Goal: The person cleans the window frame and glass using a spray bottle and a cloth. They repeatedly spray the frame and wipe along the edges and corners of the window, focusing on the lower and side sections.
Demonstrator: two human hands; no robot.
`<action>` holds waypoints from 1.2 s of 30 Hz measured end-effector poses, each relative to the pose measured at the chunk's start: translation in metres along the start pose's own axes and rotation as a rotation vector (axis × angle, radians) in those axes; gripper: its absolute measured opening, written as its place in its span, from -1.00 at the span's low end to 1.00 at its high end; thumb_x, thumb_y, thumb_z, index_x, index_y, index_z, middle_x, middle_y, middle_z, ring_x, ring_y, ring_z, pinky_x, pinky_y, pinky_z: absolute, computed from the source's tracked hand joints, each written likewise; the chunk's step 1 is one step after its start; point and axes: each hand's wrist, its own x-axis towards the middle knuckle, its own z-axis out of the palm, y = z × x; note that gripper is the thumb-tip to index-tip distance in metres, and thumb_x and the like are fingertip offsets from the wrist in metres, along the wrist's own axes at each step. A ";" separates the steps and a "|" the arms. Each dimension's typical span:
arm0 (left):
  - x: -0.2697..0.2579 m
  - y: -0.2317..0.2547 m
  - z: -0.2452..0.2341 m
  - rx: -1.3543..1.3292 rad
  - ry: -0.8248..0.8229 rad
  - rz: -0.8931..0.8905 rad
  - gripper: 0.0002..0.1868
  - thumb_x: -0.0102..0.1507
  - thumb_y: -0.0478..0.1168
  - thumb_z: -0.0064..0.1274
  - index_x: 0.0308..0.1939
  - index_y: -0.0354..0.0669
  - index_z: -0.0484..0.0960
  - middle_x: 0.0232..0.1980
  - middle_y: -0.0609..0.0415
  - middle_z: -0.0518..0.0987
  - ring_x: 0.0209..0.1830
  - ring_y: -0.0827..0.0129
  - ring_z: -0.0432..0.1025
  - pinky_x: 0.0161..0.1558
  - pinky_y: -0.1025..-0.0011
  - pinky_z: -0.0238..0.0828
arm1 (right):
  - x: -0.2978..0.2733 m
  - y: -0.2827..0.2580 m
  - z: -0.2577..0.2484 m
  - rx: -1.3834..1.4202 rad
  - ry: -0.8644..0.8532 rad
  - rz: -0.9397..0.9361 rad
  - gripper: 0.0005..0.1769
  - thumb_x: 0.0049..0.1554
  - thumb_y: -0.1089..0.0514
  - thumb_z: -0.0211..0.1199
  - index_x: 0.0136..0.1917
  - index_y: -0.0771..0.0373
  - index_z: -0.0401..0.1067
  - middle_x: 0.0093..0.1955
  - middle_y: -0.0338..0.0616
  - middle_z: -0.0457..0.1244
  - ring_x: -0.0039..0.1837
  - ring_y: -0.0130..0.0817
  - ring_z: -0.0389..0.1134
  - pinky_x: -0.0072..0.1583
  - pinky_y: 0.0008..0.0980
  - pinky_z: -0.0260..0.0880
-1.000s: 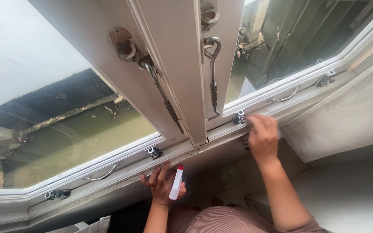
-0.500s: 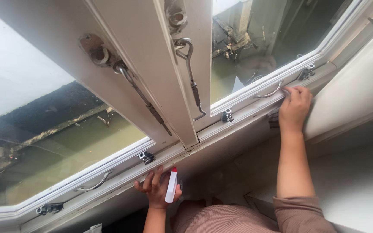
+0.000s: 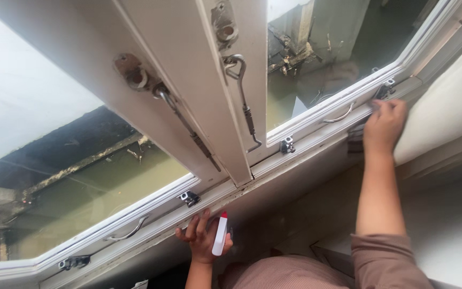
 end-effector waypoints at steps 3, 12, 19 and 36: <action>0.000 -0.002 -0.003 -0.021 -0.030 0.007 -0.41 0.30 0.41 -0.32 -0.33 0.19 0.69 0.40 0.22 0.31 0.49 0.20 -0.03 0.54 -0.08 -0.64 | 0.005 0.011 0.004 -0.025 0.000 0.004 -0.84 0.24 0.39 0.21 0.06 0.31 0.56 0.14 0.07 0.21 0.28 0.05 0.26 0.32 -0.08 0.26; -0.002 -0.006 0.005 -0.039 0.041 0.029 -0.44 0.24 0.36 -0.26 -0.31 0.13 0.70 0.42 0.19 0.29 0.54 0.21 -0.06 0.55 -0.06 -0.69 | -0.044 -0.095 -0.029 0.109 -0.147 0.069 -0.73 0.19 0.39 0.20 0.15 0.30 0.54 0.15 0.08 0.22 0.21 0.03 0.30 0.24 -0.09 0.32; 0.004 -0.010 -0.004 -0.104 0.046 0.057 -0.47 0.24 0.32 -0.25 -0.24 0.16 0.73 0.47 0.20 0.30 0.54 0.24 -0.03 0.56 0.01 -0.72 | -0.089 -0.200 -0.051 0.350 -0.183 0.022 -0.70 0.15 0.45 0.19 0.14 0.32 0.54 0.13 0.07 0.25 0.10 -0.02 0.35 0.11 -0.20 0.40; -0.005 -0.081 -0.112 -0.547 -0.216 0.189 -0.58 0.15 0.17 0.01 -0.08 0.10 0.70 0.55 0.00 0.29 0.64 0.10 -0.02 0.60 -0.06 -0.38 | -0.116 -0.281 -0.040 -0.041 -0.158 -0.063 -0.80 0.22 0.38 0.25 0.10 0.26 0.55 0.15 0.01 0.29 0.24 0.03 0.32 0.24 -0.08 0.38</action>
